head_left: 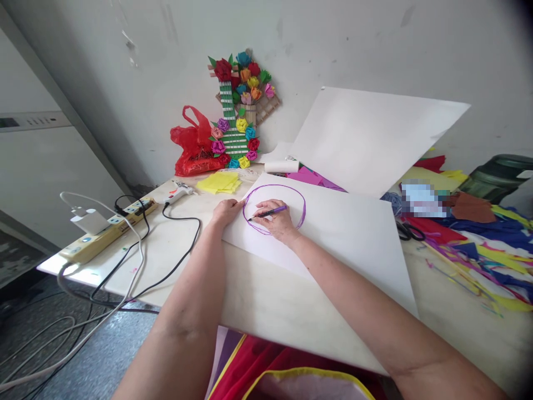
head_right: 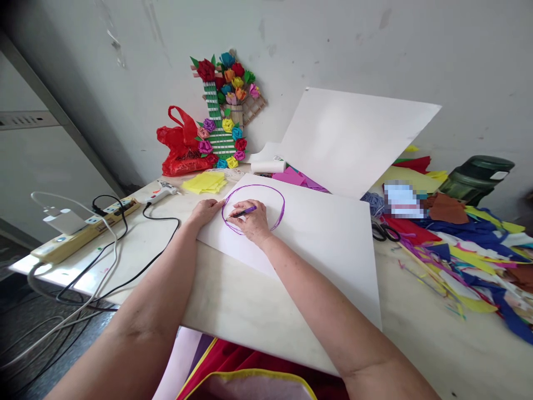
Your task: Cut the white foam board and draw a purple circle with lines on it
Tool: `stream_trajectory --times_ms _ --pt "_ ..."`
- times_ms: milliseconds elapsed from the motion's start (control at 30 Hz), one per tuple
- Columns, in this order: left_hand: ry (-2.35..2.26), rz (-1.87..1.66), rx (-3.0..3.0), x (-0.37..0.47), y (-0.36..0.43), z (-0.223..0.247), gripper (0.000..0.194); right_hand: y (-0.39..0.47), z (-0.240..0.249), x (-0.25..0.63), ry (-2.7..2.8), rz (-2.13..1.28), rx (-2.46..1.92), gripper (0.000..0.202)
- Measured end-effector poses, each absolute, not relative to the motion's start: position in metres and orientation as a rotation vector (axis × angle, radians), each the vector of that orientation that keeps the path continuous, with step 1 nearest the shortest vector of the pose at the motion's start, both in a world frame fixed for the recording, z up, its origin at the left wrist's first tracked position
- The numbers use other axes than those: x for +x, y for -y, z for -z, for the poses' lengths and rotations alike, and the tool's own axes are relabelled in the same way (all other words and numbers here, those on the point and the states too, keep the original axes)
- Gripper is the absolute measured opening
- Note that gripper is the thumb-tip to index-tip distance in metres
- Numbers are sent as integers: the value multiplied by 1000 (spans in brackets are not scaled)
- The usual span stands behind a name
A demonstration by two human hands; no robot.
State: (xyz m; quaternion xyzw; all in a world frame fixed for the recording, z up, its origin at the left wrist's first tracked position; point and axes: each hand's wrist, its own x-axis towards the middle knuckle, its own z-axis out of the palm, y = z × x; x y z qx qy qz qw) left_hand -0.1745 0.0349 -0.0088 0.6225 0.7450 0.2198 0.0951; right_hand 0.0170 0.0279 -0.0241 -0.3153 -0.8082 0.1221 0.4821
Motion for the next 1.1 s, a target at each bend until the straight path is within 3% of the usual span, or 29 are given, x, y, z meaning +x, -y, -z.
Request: stream_trajectory --times_ms 1100 --pt "-2208 -652 1855 -176 -36 10 54 -26 23 17 1963 -353 -790 12"
